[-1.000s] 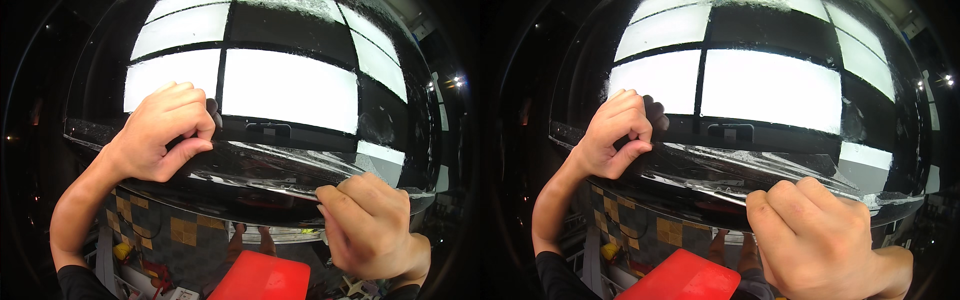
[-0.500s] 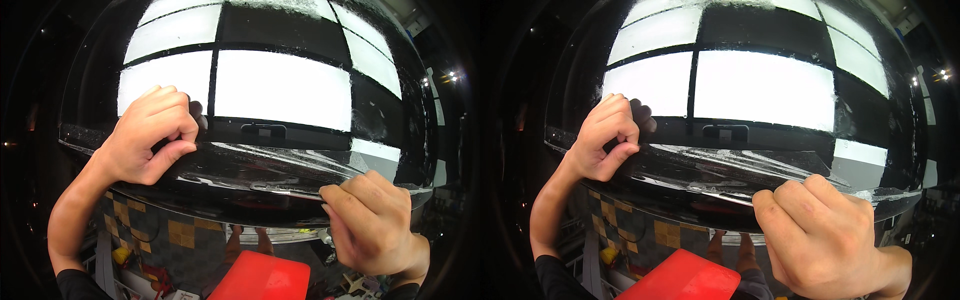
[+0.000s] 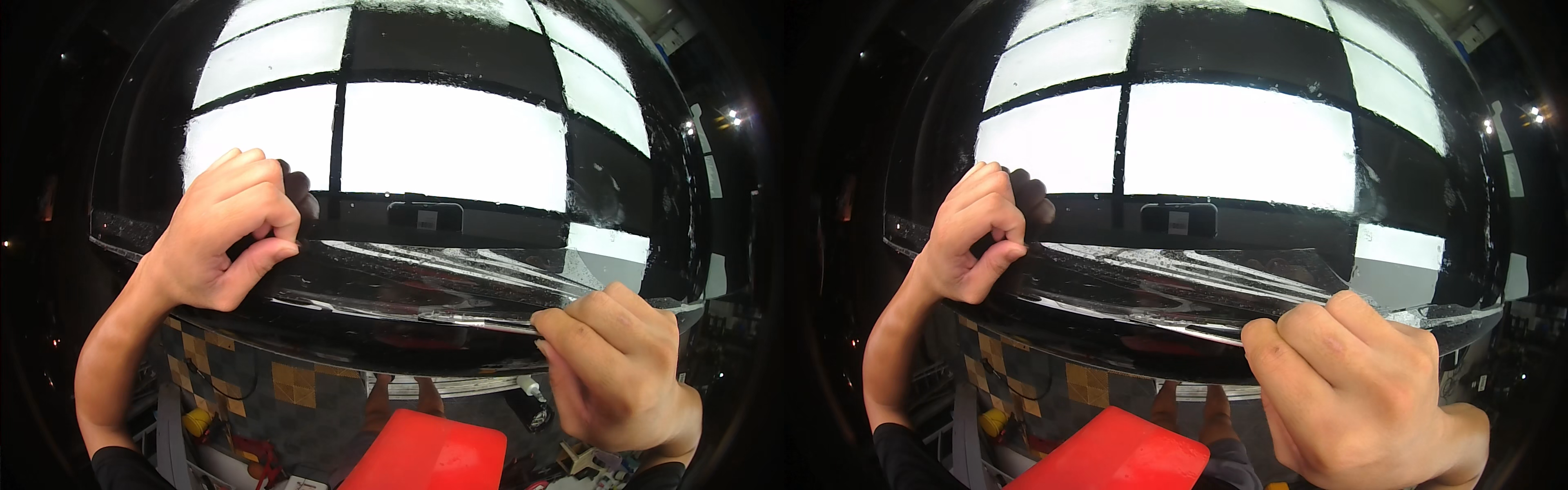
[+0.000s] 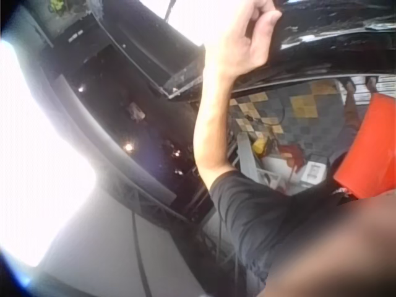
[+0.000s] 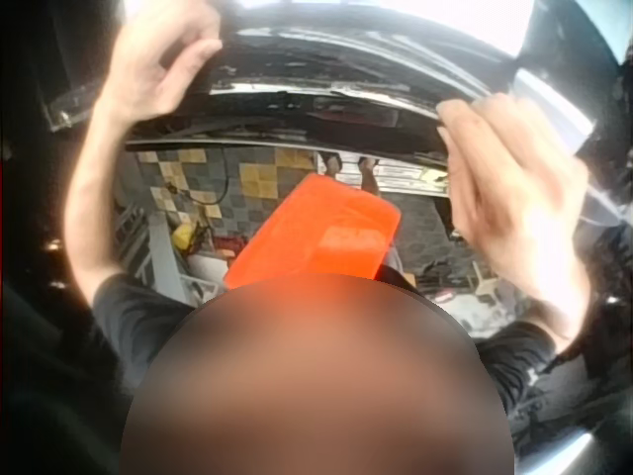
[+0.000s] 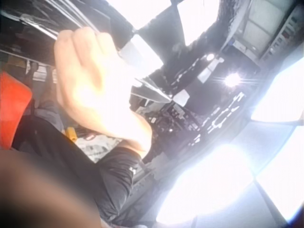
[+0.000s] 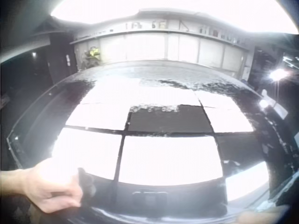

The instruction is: The person removes stickers and protective film from the rear window of a black car using a plastic scraper, a spray bottle, and a squeegee. They peel off multiple stickers, spray the surface, and smooth the film with the squeegee.

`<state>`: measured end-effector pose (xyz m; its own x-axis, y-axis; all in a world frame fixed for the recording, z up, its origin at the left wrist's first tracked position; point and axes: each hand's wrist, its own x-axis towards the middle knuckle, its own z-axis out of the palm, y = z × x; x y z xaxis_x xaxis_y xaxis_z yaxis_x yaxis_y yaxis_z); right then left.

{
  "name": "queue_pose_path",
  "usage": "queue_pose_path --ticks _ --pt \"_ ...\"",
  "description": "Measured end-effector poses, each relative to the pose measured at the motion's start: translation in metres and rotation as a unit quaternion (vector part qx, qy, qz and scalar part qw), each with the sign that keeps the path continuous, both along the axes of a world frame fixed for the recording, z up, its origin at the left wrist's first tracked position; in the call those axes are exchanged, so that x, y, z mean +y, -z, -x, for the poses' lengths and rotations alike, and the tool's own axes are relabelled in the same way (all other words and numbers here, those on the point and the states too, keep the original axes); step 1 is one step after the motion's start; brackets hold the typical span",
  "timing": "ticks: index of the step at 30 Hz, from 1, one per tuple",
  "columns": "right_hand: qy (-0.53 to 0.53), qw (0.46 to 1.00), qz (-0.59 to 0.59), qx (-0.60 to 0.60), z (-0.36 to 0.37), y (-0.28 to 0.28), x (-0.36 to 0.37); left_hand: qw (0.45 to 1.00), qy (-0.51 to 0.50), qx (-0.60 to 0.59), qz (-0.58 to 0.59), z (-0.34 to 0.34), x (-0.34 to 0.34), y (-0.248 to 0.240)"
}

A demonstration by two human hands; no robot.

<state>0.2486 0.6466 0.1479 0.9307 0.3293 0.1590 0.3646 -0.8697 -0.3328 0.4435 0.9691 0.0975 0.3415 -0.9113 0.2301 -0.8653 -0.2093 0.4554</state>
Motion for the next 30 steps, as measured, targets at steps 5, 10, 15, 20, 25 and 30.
queue_pose_path --ticks 5,10,15,20,25,30 --pt "0.007 1.0 0.008 0.01 0.003 -0.004 -0.005 1.0 -0.003 0.001 0.001 0.0 0.0 0.001" --pt "0.017 1.0 0.014 0.007 0.007 -0.005 -0.013 1.0 -0.005 -0.006 0.006 0.0 -0.002 0.001" --pt "0.019 0.999 0.022 0.024 0.012 -0.007 -0.024 1.0 -0.011 -0.024 0.003 0.001 -0.001 0.003" --pt "0.028 0.999 0.032 0.027 0.018 -0.007 -0.032 1.0 -0.011 -0.027 0.002 0.0 0.0 0.005" --pt "0.036 0.999 0.034 0.017 0.023 -0.006 -0.041 1.0 -0.014 -0.023 0.003 0.001 0.0 0.007" --pt "0.029 0.997 0.066 0.029 0.027 -0.012 -0.055 0.999 -0.018 -0.026 -0.006 0.002 0.0 0.006"
